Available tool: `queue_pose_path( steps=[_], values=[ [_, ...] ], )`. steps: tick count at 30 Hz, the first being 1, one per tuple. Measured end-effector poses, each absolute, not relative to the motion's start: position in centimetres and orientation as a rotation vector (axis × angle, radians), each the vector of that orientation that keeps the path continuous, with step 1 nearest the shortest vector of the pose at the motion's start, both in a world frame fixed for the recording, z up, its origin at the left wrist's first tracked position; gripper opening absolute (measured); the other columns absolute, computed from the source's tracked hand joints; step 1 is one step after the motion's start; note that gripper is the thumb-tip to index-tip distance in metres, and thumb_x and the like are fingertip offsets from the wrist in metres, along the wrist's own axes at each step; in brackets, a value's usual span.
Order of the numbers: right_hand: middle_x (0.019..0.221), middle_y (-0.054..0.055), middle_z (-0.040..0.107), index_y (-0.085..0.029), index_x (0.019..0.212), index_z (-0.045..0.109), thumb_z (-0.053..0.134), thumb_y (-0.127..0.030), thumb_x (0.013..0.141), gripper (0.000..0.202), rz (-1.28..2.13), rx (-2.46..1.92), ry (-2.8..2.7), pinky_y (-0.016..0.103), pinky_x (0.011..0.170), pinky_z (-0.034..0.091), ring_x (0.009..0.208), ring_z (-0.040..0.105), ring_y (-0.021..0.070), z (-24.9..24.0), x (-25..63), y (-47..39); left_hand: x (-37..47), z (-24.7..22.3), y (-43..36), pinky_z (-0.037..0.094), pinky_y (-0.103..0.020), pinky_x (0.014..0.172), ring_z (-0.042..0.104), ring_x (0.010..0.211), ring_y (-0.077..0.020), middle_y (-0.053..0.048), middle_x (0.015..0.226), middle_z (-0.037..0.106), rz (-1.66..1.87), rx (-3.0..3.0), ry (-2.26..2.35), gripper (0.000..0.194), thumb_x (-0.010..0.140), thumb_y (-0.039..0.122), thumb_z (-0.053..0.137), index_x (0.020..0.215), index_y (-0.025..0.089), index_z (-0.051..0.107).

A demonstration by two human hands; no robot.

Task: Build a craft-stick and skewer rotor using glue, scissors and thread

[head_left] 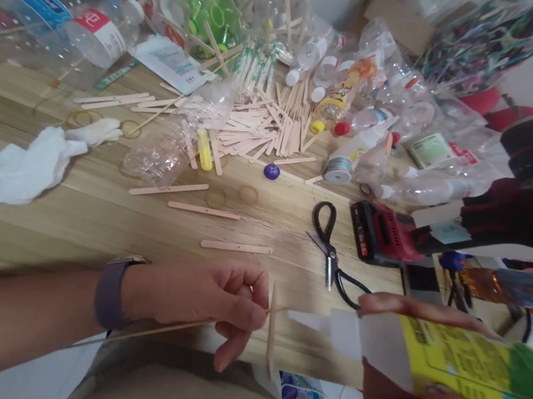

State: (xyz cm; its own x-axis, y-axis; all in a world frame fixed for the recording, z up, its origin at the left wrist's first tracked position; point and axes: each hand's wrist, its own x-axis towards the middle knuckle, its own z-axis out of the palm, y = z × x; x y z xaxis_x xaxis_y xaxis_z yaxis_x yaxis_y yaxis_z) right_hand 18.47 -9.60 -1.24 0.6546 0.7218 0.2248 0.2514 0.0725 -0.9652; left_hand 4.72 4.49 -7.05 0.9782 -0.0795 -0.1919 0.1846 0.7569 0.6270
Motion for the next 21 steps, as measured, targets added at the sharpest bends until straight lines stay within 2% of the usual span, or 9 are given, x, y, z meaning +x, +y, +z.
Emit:
queue_pose_path(
  steps=[4, 8, 10, 12, 13, 14, 17, 19, 21],
  values=[
    [0.096, 0.0, 0.069, -0.027, 0.104, 0.064, 0.063, -0.034, 0.088, 0.017, 0.381, -1.465, -0.828, 0.024, 0.073, 0.049, 0.084, 0.063, 0.0154, -1.4, 18.0, -9.3, 4.7, -7.3, 4.3, 0.027, -0.02, 0.053, 0.049, 0.046, -0.0053, 0.007, 0.052, 0.062, -0.161, 0.709, 0.115, 0.022, 0.09, 0.034, 0.062, 0.08, 0.019, 0.049],
    [0.097, 0.003, 0.07, -0.025, 0.101, 0.066, 0.068, -0.034, 0.084, 0.019, 0.44, -1.478, -0.76, 0.025, 0.075, 0.051, 0.086, 0.065, 0.0176, -1.4, 18.0, -9.3, 4.6, -7.2, 4.2, 0.025, -0.021, 0.05, 0.047, 0.045, -0.0057, 0.007, 0.05, 0.061, -0.135, 0.727, 0.154, 0.023, 0.091, 0.033, 0.059, 0.079, 0.019, 0.046],
    [0.099, 0.004, 0.071, -0.025, 0.105, 0.065, 0.07, -0.038, 0.082, 0.026, 0.538, -1.485, -0.621, 0.024, 0.068, 0.054, 0.082, 0.067, 0.0176, -1.3, 18.8, -9.3, 4.7, -7.1, 4.2, 0.024, -0.021, 0.048, 0.044, 0.043, -0.0061, 0.007, 0.048, 0.059, -0.102, 0.743, 0.149, 0.028, 0.09, 0.04, 0.061, 0.078, 0.019, 0.047],
    [0.099, 0.002, 0.072, -0.03, 0.111, 0.063, 0.071, -0.038, 0.082, 0.031, 0.579, -1.352, -0.485, 0.021, 0.059, 0.055, 0.072, 0.067, 0.0141, -1.3, 20.2, -9.2, 4.8, -7.1, 4.2, 0.022, -0.022, 0.046, 0.042, 0.041, -0.0064, 0.006, 0.045, 0.057, -0.074, 0.753, 0.123, 0.035, 0.087, 0.048, 0.064, 0.076, 0.019, 0.048],
    [0.096, 0.001, 0.073, -0.031, 0.11, 0.064, 0.074, -0.038, 0.08, 0.032, 0.603, -1.254, -0.459, 0.019, 0.057, 0.055, 0.066, 0.067, 0.0118, -1.3, 21.1, -9.0, 4.8, -7.2, 4.2, 0.021, -0.022, 0.045, 0.042, 0.04, -0.0065, 0.005, 0.044, 0.057, -0.064, 0.752, 0.113, 0.038, 0.085, 0.051, 0.065, 0.074, 0.019, 0.048],
    [0.091, 0.001, 0.074, -0.03, 0.101, 0.066, 0.08, -0.036, 0.073, 0.032, 0.653, -1.187, -0.468, 0.018, 0.056, 0.056, 0.061, 0.067, 0.0115, -1.4, 22.0, -8.8, 4.9, -7.2, 4.2, 0.021, -0.022, 0.044, 0.042, 0.04, -0.0067, 0.005, 0.043, 0.056, -0.062, 0.748, 0.107, 0.04, 0.083, 0.053, 0.066, 0.073, 0.019, 0.048],
    [0.084, 0.004, 0.075, -0.023, 0.086, 0.07, 0.088, -0.031, 0.06, 0.033, 0.829, -1.184, -0.391, 0.022, 0.064, 0.061, 0.069, 0.073, 0.0168, -2.2, 24.2, -7.9, 4.9, -7.5, 4.1, 0.019, -0.023, 0.043, 0.043, 0.039, -0.0068, 0.005, 0.043, 0.056, -0.063, 0.734, 0.12, 0.041, 0.081, 0.054, 0.068, 0.071, 0.019, 0.048],
    [0.085, 0.007, 0.075, -0.019, 0.086, 0.071, 0.088, -0.033, 0.059, 0.034, 1.0, -1.205, -0.313, 0.02, 0.064, 0.06, 0.071, 0.073, 0.0165, -2.9, 24.9, -7.2, 4.9, -7.6, 4.1, 0.018, -0.023, 0.042, 0.043, 0.038, -0.0067, 0.005, 0.044, 0.057, -0.055, 0.716, 0.125, 0.041, 0.079, 0.054, 0.07, 0.073, 0.019, 0.049],
    [0.081, 0.007, 0.074, -0.017, 0.086, 0.071, 0.084, -0.039, 0.064, 0.033, 1.174, -1.192, -0.286, 0.019, 0.056, 0.059, 0.06, 0.068, 0.0131, -3.6, 25.0, -6.4, 4.9, -7.7, 4.2, 0.019, -0.023, 0.042, 0.042, 0.037, -0.0063, 0.006, 0.045, 0.057, -0.057, 0.709, 0.12, 0.042, 0.079, 0.055, 0.07, 0.074, 0.018, 0.05]
  ],
)
